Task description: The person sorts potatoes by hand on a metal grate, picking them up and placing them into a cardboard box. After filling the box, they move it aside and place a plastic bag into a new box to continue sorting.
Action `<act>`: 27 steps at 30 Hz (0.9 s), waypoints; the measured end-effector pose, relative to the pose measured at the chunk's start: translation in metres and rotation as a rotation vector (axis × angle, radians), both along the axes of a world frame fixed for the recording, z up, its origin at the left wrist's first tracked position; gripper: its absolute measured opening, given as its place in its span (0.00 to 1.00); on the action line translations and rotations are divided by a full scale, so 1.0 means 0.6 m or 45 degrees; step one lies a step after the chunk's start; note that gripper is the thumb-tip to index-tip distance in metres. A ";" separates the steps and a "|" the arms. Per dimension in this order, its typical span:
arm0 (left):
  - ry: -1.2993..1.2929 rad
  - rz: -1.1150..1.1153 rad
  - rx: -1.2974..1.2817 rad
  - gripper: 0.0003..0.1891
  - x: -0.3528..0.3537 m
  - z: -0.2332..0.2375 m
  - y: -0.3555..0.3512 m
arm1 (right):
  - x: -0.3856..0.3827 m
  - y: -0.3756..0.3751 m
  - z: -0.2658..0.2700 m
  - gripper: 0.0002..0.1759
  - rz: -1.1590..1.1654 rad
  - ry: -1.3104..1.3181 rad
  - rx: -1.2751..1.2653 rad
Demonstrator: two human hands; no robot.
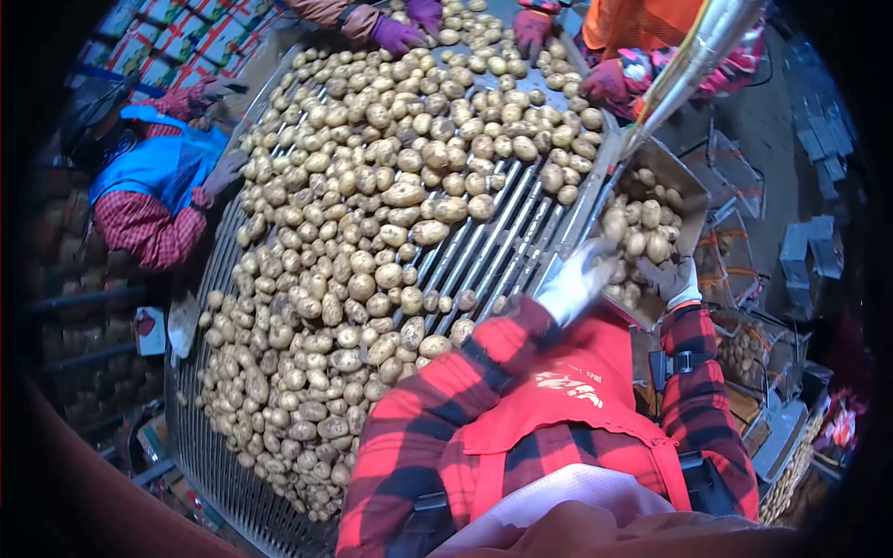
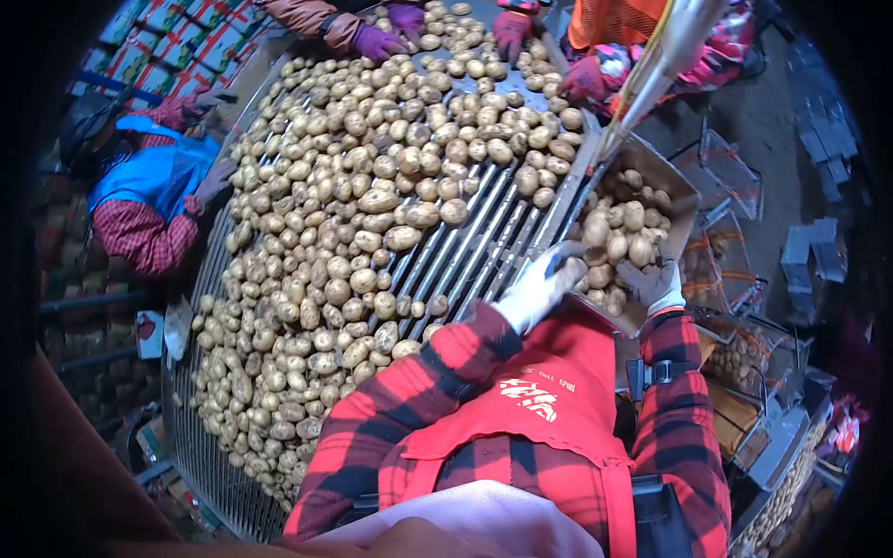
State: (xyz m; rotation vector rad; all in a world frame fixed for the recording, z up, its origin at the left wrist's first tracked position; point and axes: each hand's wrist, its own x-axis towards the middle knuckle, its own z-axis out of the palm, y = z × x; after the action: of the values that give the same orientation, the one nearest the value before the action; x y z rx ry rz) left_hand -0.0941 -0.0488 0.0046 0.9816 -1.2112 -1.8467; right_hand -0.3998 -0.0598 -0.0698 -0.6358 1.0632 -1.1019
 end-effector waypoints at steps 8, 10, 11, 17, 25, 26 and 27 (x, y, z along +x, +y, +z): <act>-1.413 -0.196 -0.772 0.37 0.149 -0.090 0.171 | 0.271 -0.028 0.014 0.28 0.031 1.401 -0.561; -1.444 -0.183 -0.851 0.38 0.149 -0.105 0.175 | 0.379 -0.048 0.093 0.27 0.404 1.562 -0.730; -1.443 -0.173 -0.844 0.38 0.147 -0.109 0.175 | 0.416 -0.060 0.069 0.26 0.431 1.594 -0.939; -1.356 -0.242 -0.777 0.34 0.151 -0.153 0.182 | 0.673 -0.191 0.124 0.27 0.759 1.185 -1.365; -1.328 -0.175 -0.770 0.33 0.144 -0.155 0.182 | 0.750 -0.326 0.057 0.23 1.272 0.328 -0.257; -1.363 -0.286 -0.684 0.34 0.141 -0.155 0.178 | 0.721 -0.348 0.038 0.23 1.141 -0.047 -0.102; -1.354 -0.265 -0.687 0.34 0.141 -0.153 0.171 | 0.672 -0.322 0.108 0.23 0.859 -0.378 0.216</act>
State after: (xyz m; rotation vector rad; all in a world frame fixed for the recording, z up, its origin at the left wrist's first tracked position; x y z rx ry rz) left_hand -0.0094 0.0539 -0.0871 1.5921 -2.3309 -0.9361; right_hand 0.0035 -0.2529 -0.0052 -0.6073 0.6020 -0.4890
